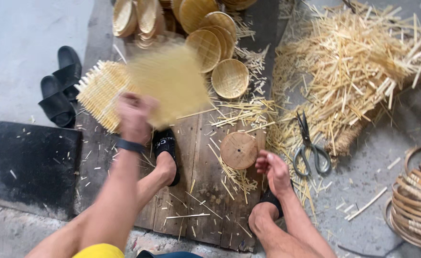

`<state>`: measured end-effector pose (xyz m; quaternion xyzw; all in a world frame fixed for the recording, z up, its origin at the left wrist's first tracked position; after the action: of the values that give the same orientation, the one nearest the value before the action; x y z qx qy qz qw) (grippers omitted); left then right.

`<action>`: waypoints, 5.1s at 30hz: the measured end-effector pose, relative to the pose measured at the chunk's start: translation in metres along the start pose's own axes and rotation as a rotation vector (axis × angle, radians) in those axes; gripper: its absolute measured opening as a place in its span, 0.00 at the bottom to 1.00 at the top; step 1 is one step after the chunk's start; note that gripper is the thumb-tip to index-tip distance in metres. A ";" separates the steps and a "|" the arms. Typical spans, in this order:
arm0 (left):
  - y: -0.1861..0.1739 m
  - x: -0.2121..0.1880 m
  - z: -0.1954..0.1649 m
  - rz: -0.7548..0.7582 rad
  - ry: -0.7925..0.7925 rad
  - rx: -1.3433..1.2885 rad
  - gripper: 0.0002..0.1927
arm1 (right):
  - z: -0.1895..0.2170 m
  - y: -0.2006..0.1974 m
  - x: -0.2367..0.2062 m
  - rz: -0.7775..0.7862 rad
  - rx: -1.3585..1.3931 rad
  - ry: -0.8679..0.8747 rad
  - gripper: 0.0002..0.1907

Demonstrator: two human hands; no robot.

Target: The person sits on the floor assembling small woven bamboo baskets. They take a square woven bamboo mat, bend a thin bamboo rim ring around it, press the mat into a round wooden mold, and trim excess material with scissors, placing finished pieces with a stack of completed baskets.

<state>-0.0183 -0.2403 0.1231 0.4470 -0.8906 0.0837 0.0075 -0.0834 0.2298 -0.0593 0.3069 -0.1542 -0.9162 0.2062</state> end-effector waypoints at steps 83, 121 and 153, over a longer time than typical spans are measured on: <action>0.009 -0.199 0.124 0.093 -0.516 0.229 0.20 | 0.029 -0.360 -0.204 -0.998 -1.553 0.460 0.26; 0.249 -0.277 -0.027 0.591 -1.019 -0.768 0.11 | 0.197 0.032 -0.143 -0.273 -0.930 -0.855 0.32; 0.202 -0.281 -0.070 0.624 -1.075 -0.322 0.16 | 0.213 0.081 -0.141 -0.008 -0.936 -0.635 0.13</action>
<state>-0.0147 0.1120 0.1387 0.1397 -0.8597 -0.2888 -0.3975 -0.0909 0.2593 0.2074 -0.1072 0.2152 -0.9352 0.2601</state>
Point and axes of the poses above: each hand's wrist, its own x-axis towards the middle knuckle, its own y-axis out of the palm, z = x × y, the point moved 6 cm from there along x, towards the middle knuckle, and after that the axes turned 4 degrees about -x, right-handed, at the moved point
